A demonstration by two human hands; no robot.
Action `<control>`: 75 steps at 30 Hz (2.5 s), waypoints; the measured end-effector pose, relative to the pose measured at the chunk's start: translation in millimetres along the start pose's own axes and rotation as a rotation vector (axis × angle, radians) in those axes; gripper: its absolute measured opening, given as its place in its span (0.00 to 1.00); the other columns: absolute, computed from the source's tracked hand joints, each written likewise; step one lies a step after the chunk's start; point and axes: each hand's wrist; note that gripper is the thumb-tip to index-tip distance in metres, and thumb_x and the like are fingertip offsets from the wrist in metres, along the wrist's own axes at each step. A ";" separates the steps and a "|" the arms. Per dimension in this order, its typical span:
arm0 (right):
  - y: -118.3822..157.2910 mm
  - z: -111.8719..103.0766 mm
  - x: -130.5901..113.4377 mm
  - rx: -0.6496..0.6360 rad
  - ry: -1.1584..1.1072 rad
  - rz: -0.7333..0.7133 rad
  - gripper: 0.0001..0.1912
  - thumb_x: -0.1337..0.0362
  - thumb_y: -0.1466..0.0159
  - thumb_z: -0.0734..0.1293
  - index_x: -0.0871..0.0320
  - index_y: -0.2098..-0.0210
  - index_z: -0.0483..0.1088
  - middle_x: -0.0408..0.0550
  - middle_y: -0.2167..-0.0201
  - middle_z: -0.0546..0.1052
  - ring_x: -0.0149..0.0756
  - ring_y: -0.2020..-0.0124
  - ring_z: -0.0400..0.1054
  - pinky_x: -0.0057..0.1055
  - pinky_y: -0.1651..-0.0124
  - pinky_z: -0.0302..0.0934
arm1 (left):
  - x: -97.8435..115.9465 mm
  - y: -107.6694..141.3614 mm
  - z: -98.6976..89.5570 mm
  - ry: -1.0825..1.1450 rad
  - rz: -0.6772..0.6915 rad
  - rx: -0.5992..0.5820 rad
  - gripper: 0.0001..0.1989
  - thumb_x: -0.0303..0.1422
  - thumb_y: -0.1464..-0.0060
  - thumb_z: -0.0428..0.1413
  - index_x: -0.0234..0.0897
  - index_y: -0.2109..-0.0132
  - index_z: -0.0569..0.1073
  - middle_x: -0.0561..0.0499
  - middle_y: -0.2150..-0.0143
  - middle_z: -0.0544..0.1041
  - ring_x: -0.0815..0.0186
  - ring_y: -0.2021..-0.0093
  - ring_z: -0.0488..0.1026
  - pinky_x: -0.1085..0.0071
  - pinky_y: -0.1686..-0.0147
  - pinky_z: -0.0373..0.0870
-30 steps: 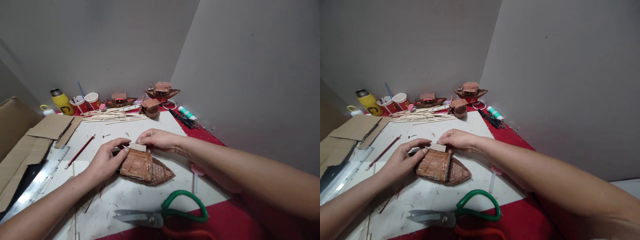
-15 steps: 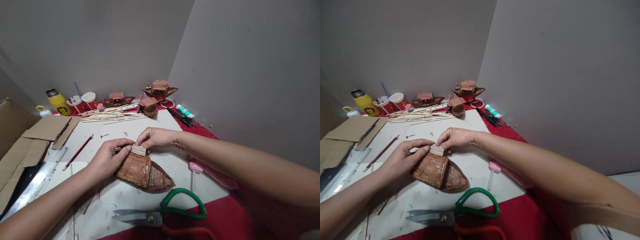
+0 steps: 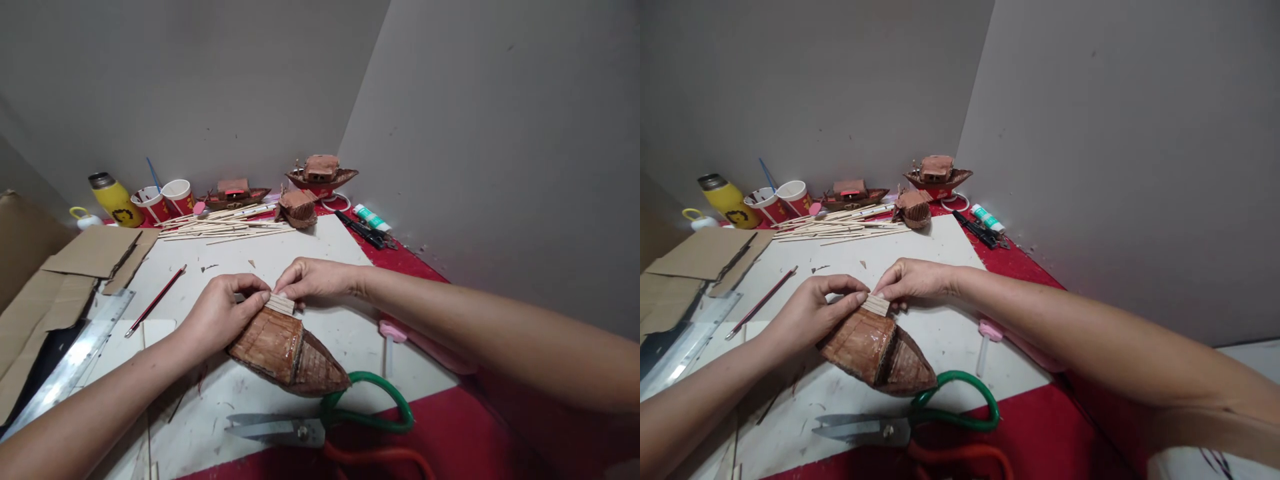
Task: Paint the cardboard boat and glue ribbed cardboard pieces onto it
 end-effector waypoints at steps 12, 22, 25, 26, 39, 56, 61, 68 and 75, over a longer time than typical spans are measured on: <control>8.3 5.5 -6.8 -0.081 0.077 0.054 0.18 0.52 0.45 0.72 0.64 0.74 0.72 0.40 0.83 0.71 0.23 0.82 0.61 0.24 0.76 0.57 | 8.0 -6.2 -1.8 0.017 -0.070 -0.069 0.09 0.33 0.51 0.54 0.34 0.72 0.76 0.53 0.75 0.78 0.66 0.73 0.71 0.72 0.70 0.66; 19.4 12.0 -17.8 0.017 0.140 0.081 0.16 0.54 0.43 0.71 0.64 0.74 0.74 0.42 0.81 0.75 0.23 0.82 0.63 0.22 0.77 0.58 | 6.5 -6.7 -1.1 0.016 -0.086 -0.088 0.08 0.33 0.52 0.54 0.34 0.72 0.76 0.53 0.74 0.77 0.67 0.72 0.71 0.73 0.70 0.64; 18.9 14.7 -14.6 0.046 0.114 0.097 0.15 0.56 0.46 0.73 0.63 0.71 0.75 0.42 0.81 0.75 0.23 0.82 0.64 0.22 0.78 0.58 | 8.7 -7.2 -1.2 0.010 -0.103 -0.100 0.08 0.32 0.52 0.54 0.34 0.73 0.76 0.53 0.75 0.76 0.67 0.73 0.70 0.73 0.71 0.64; 18.5 15.6 -13.9 0.051 0.107 0.097 0.15 0.56 0.47 0.73 0.63 0.71 0.75 0.41 0.81 0.75 0.24 0.82 0.64 0.22 0.78 0.58 | 9.4 -7.1 -1.3 0.008 -0.104 -0.101 0.08 0.32 0.52 0.53 0.34 0.73 0.76 0.53 0.75 0.76 0.67 0.73 0.70 0.73 0.71 0.64; 28.4 16.8 -27.4 0.032 0.210 0.107 0.21 0.49 0.44 0.71 0.63 0.75 0.73 0.43 0.80 0.74 0.24 0.81 0.64 0.22 0.76 0.59 | 15.9 -2.8 -10.0 -0.081 -0.074 -0.118 0.15 0.37 0.43 0.50 0.34 0.67 0.78 0.51 0.68 0.80 0.63 0.66 0.74 0.71 0.66 0.66; 191.1 37.0 19.4 0.756 1.215 0.286 0.25 0.46 0.37 0.61 0.59 0.53 0.70 0.60 0.58 0.78 0.53 0.62 0.75 0.43 0.64 0.68 | 5.6 38.2 -26.4 -0.241 0.431 0.015 0.13 0.32 0.37 0.50 0.36 0.51 0.76 0.47 0.52 0.79 0.63 0.49 0.72 0.67 0.47 0.67; 200.0 48.0 56.7 0.801 1.313 0.304 0.18 0.53 0.36 0.61 0.59 0.52 0.67 0.56 0.59 0.77 0.48 0.63 0.75 0.40 0.64 0.69 | 7.4 25.7 -21.1 -0.271 0.459 -0.106 0.14 0.31 0.35 0.47 0.35 0.49 0.74 0.47 0.49 0.78 0.64 0.46 0.69 0.66 0.44 0.65; 199.7 41.2 80.8 0.921 1.399 0.328 0.24 0.53 0.34 0.57 0.63 0.47 0.66 0.61 0.54 0.73 0.50 0.62 0.75 0.41 0.66 0.69 | -2.9 21.5 -17.1 -0.240 0.421 -0.166 0.15 0.33 0.34 0.46 0.36 0.50 0.75 0.48 0.50 0.78 0.65 0.47 0.71 0.67 0.45 0.66; 205.6 35.0 71.1 0.982 1.176 0.233 0.21 0.51 0.34 0.55 0.58 0.55 0.71 0.55 0.64 0.73 0.45 0.68 0.73 0.39 0.65 0.68 | -13.8 21.5 -11.4 -0.258 0.400 -0.146 0.16 0.34 0.34 0.46 0.35 0.49 0.75 0.45 0.48 0.77 0.64 0.46 0.71 0.67 0.44 0.66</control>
Point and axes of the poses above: each hand's wrist, its own y-axis away from the middle knuckle, its own z-axis out of the palm, x = y × z
